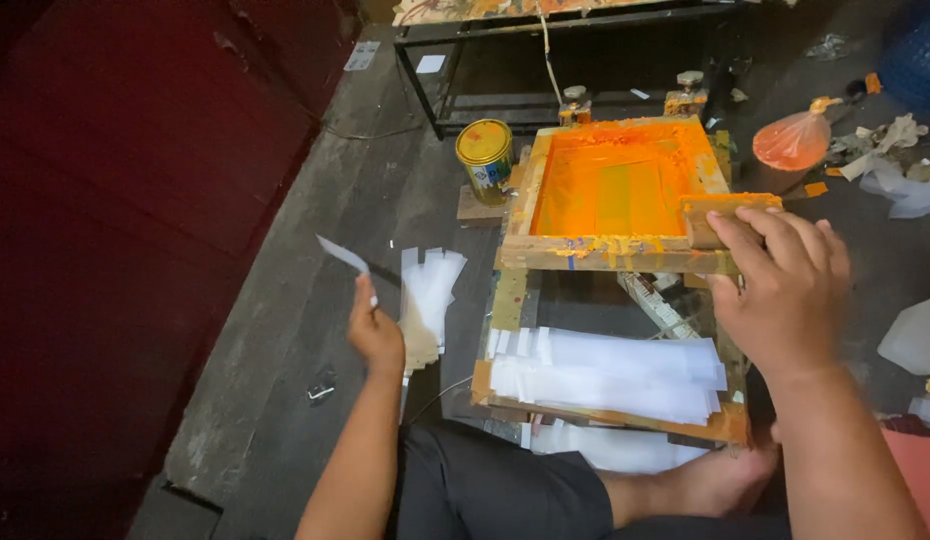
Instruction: The person uses a squeegee to spread orange ink across a screen printing frame. They then pull a white plastic sheet from a stack, place it under the frame, and repeat the process.
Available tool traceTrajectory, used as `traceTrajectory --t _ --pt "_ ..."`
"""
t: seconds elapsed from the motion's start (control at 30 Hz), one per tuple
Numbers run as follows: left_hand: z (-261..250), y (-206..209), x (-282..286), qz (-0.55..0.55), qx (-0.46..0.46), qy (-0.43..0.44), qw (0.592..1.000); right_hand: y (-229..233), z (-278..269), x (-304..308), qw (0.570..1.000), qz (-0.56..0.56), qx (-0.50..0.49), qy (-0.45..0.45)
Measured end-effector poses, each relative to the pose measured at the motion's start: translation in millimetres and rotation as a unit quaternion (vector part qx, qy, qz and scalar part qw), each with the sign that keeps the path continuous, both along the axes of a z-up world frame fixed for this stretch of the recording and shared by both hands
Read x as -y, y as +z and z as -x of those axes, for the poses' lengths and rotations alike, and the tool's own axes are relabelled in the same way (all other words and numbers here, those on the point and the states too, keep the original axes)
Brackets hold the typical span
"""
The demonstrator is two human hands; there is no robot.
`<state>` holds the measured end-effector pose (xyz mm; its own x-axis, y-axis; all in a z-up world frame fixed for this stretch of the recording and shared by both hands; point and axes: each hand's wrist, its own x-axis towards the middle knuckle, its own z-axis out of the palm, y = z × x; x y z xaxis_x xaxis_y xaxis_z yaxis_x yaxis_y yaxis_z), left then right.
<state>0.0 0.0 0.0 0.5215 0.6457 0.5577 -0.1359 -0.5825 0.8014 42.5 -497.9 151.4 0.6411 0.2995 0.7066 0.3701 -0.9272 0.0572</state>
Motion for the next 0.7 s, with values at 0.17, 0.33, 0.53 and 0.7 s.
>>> traceTrajectory --t 0.17,0.33,0.53,0.7 --pt "7.8 -8.5 7.6 -0.031 -0.242 -0.022 0.97 -2.1 0.5 -1.2 1.0 0.007 0.004 -0.01" --pt "-0.5 -55.9 -3.8 -0.151 -0.309 -0.078 0.936 -4.6 0.5 1.2 1.0 0.013 0.012 -0.009" --pt "-2.5 -73.4 -6.0 -0.121 -0.403 -0.156 0.894 -6.6 0.8 1.3 1.0 0.001 0.003 0.002" --pt "-5.6 -73.2 -2.2 -0.164 -0.549 -0.167 0.802 -7.7 -0.5 2.3 1.0 -0.001 0.003 0.007"
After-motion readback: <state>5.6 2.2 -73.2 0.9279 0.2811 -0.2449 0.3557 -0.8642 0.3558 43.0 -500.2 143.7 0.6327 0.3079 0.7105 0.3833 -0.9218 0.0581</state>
